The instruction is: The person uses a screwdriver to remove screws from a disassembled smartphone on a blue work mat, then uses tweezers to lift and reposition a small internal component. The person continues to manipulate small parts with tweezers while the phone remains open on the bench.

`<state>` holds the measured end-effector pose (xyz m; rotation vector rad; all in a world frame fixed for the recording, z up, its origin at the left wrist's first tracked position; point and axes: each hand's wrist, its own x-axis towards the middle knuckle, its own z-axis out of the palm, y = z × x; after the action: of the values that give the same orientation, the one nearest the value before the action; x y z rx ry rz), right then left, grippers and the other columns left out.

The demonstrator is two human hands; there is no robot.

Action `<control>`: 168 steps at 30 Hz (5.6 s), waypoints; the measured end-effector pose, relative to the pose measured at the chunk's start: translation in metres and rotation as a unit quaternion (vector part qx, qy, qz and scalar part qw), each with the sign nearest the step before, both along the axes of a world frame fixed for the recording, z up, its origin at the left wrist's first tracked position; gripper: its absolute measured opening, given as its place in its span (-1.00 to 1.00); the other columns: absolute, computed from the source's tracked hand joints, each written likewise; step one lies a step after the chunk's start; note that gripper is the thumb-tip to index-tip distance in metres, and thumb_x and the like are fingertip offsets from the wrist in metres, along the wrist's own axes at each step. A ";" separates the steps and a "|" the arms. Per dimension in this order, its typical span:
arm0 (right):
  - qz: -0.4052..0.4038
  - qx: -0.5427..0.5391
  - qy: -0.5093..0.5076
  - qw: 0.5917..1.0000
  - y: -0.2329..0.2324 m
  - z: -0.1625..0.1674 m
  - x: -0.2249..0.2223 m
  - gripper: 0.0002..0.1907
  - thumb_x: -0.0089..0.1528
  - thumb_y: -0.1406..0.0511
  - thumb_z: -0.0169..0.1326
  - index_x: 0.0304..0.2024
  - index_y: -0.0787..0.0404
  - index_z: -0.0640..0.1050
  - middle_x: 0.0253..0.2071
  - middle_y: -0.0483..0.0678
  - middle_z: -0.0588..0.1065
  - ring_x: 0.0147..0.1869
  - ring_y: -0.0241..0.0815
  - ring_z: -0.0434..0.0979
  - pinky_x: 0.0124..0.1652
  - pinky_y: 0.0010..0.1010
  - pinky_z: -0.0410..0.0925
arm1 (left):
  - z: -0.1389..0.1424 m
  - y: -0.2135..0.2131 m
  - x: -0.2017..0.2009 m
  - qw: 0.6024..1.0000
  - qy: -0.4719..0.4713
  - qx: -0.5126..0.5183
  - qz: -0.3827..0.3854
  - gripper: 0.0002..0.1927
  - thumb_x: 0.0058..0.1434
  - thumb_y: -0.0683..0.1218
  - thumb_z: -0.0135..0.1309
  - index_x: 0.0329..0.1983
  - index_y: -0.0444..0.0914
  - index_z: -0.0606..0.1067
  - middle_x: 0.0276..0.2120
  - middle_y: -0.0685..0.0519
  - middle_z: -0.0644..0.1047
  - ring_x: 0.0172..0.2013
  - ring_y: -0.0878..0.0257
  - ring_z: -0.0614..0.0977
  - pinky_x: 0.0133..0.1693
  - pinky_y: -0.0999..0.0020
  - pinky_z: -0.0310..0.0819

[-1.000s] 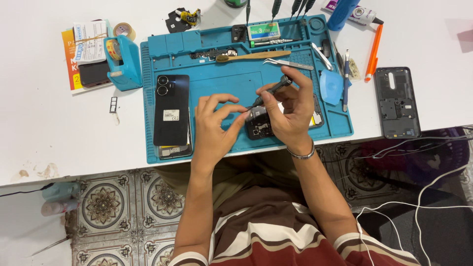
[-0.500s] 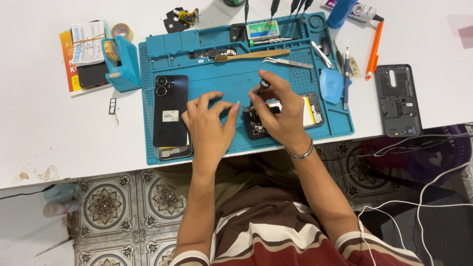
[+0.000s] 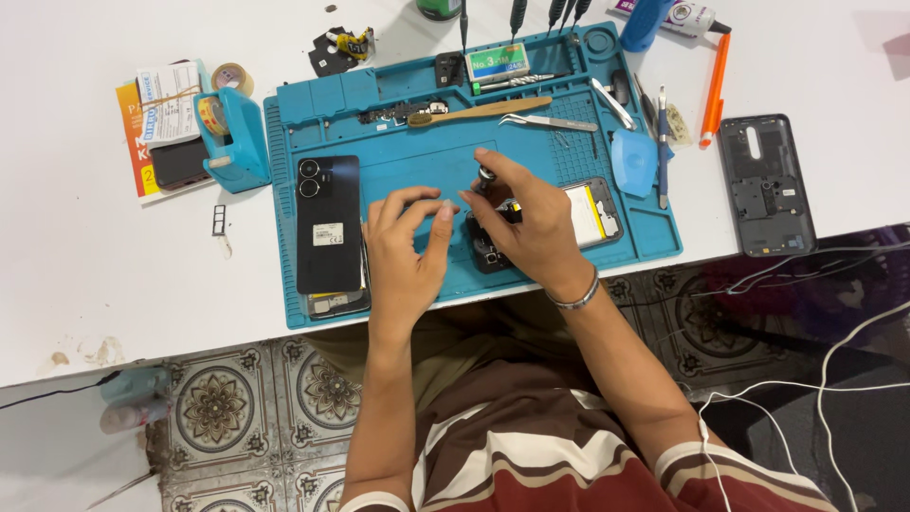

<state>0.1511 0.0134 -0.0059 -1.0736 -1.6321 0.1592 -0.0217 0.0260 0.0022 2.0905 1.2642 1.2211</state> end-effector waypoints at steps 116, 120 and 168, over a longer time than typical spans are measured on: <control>-0.032 0.034 0.028 0.999 0.002 0.027 0.016 -0.81 0.21 0.43 0.30 -0.16 0.31 0.58 -0.19 0.04 0.59 -0.13 -0.09 0.55 -0.12 -0.34 0.39 | -0.004 0.001 0.043 0.997 -0.080 0.008 -0.024 -0.76 0.10 -0.17 0.39 -0.36 -0.24 0.49 -0.11 0.07 0.63 -0.08 0.09 0.58 -0.04 0.25 0.47; -0.002 0.039 0.063 0.997 0.010 0.023 0.023 -0.80 0.19 0.43 0.33 -0.19 0.31 0.57 -0.18 0.02 0.59 -0.12 -0.10 0.56 -0.04 -0.29 0.37 | 0.005 -0.002 0.037 0.995 -0.097 -0.014 -0.023 -0.54 -0.07 -0.09 0.47 -0.19 -0.31 0.49 -0.11 0.01 0.57 -0.06 0.03 0.54 -0.01 0.17 0.44; 0.040 -0.007 0.109 0.993 0.006 0.006 0.017 -0.79 0.29 0.42 0.27 -0.04 0.32 0.58 -0.23 0.00 0.56 -0.28 -0.29 0.54 -0.28 -0.51 0.41 | -0.007 0.002 0.041 0.998 -0.025 0.038 -0.031 -0.85 0.26 -0.17 0.23 -0.11 -0.20 0.59 -0.26 0.11 0.64 -0.22 0.15 0.59 -0.11 0.24 0.30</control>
<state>0.1676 0.0193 0.0003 -0.9657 -1.4792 0.3300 0.0196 0.0277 -0.0045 2.1207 1.1401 1.3051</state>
